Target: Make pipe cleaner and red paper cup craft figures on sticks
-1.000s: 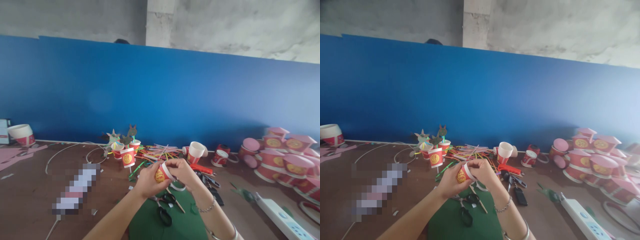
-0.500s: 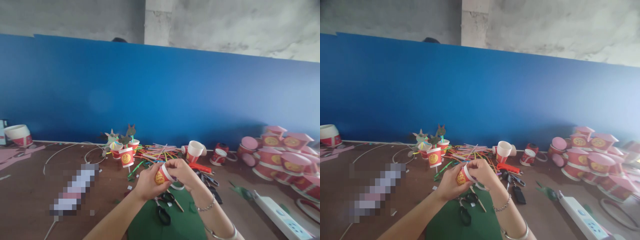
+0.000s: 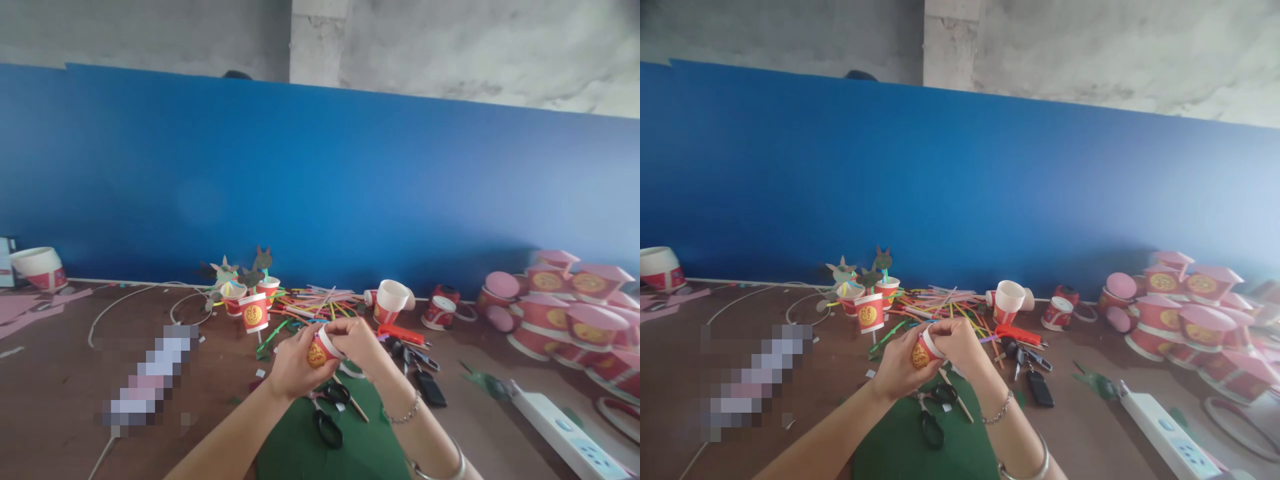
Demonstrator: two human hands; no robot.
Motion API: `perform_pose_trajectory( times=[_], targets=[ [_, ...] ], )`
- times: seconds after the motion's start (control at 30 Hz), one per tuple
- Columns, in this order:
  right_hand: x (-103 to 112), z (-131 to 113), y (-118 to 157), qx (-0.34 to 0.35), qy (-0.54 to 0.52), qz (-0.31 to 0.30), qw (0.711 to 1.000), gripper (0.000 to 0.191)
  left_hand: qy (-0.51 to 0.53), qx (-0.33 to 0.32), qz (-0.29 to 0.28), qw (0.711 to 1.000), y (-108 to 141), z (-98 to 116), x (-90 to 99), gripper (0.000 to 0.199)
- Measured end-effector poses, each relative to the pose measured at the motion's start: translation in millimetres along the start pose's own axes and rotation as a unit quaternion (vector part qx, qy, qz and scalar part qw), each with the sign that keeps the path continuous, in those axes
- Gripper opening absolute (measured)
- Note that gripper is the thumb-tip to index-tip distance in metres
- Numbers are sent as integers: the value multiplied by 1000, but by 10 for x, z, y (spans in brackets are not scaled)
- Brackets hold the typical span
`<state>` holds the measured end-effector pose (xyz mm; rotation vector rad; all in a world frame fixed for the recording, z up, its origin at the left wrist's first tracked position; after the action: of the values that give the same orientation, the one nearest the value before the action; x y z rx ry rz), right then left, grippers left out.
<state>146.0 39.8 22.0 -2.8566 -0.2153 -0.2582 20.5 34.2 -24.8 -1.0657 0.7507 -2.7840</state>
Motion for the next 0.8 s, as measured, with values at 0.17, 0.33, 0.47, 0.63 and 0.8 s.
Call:
perform_pose_trajectory(
  times=[0.17,0.33,0.47,0.63,0.8],
  targets=[
    [39,-20,-5,12,70,21,997,15,-14,-6,1,1000,-8,3,9,54],
    [40,-18,8,5,28,-70,997,13,-13,-20,5,1000,4,26,9,54],
    [59,21,7,1,24,-74,997,11,-6,-21,8,1000,14,-5,-8,55],
    [64,25,23,22,11,-119,993,7,9,-28,18,999,36,-28,-7,56],
    [58,-8,23,38,11,-110,993,10,19,-21,15,999,38,-44,-12,55]
  ],
)
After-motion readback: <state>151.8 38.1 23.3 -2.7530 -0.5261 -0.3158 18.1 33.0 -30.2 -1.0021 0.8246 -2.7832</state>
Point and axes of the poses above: each hand's wrist, its own y-axis away from the middle knuckle, its own x-axis out of the back of the hand, z = x × y, the point moved 4 cm from there along -y, towards the middle knuckle, and after that the axes turned 15 degrees about x, right-handed, at the moved point
